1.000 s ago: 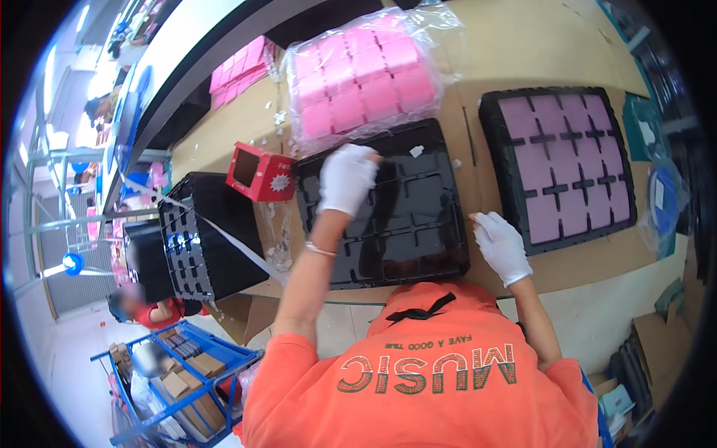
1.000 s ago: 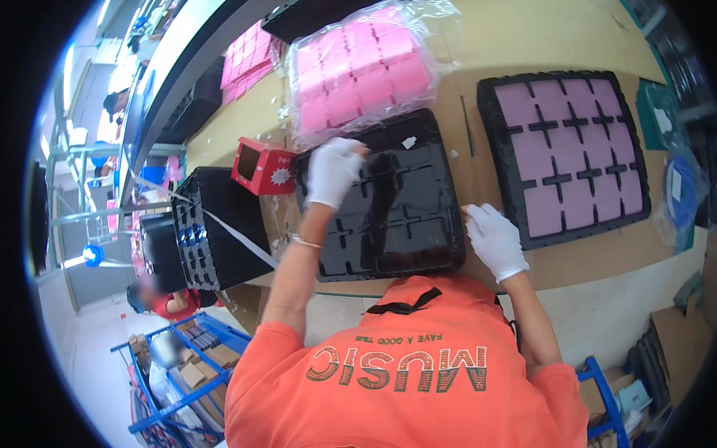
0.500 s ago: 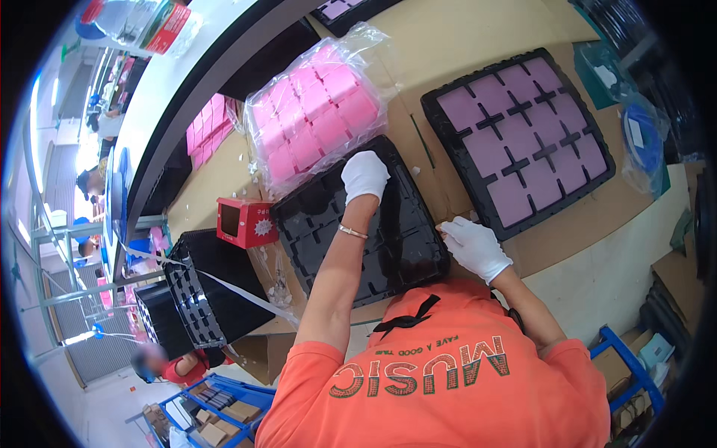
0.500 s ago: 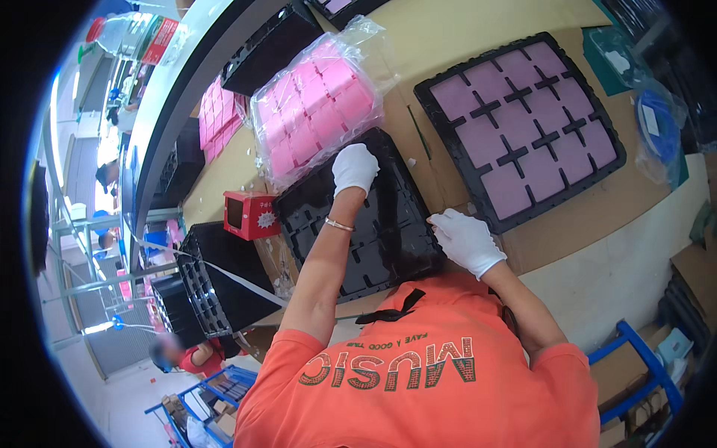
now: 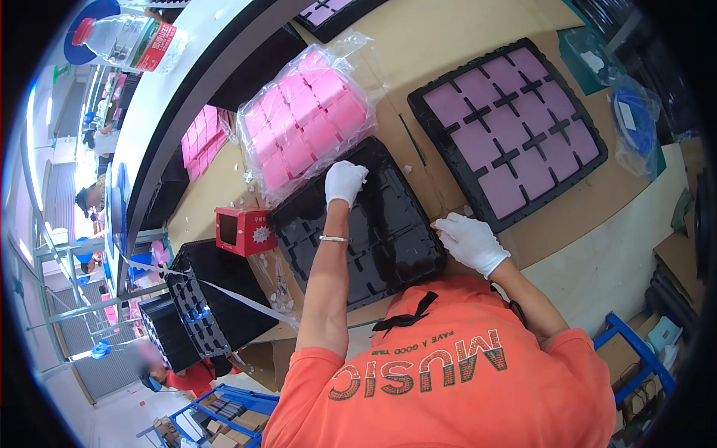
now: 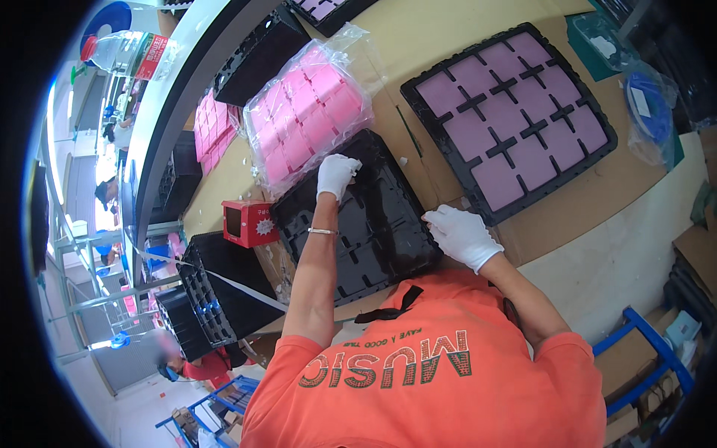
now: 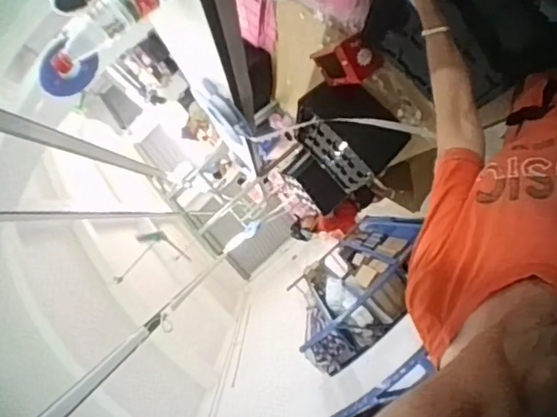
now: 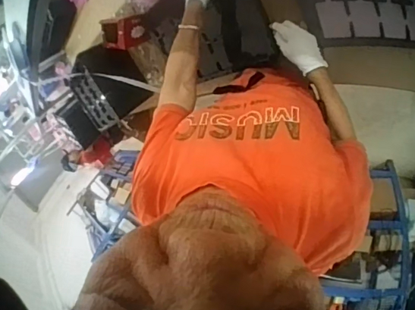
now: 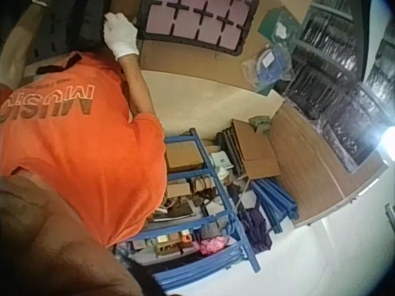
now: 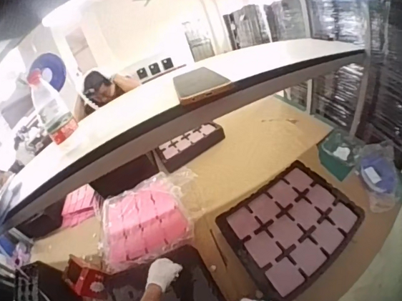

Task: The person places pink foam blocks into black plastic trays, then secures them by hand with black plastic divider grids.

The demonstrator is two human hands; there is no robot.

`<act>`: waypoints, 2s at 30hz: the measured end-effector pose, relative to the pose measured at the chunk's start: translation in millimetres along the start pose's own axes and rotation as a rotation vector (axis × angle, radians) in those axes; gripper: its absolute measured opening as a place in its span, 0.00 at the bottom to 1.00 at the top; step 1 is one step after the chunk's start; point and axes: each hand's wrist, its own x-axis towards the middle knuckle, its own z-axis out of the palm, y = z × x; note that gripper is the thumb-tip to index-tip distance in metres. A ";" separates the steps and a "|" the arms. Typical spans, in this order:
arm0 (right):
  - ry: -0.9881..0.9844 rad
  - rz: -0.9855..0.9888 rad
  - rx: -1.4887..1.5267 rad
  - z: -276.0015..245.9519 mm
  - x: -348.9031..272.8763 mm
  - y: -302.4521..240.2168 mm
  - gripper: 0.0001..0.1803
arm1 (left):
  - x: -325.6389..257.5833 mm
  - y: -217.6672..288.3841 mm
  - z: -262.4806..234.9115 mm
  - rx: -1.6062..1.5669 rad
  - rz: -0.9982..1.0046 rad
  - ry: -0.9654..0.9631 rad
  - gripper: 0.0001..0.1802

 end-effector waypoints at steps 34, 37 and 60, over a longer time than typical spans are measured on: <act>-0.116 -0.049 -0.095 15.7 -5.9 -20.4 0.12 | -81.4 23.2 -39.6 0.280 0.313 0.408 0.07; -0.118 -0.046 -0.171 9.5 -8.5 -20.2 0.12 | -119.4 -35.6 -90.8 0.036 0.109 0.781 0.04; 0.531 -0.254 -0.247 24.1 226.1 -42.0 0.06 | -131.8 -231.2 -167.5 0.558 -0.395 0.857 0.06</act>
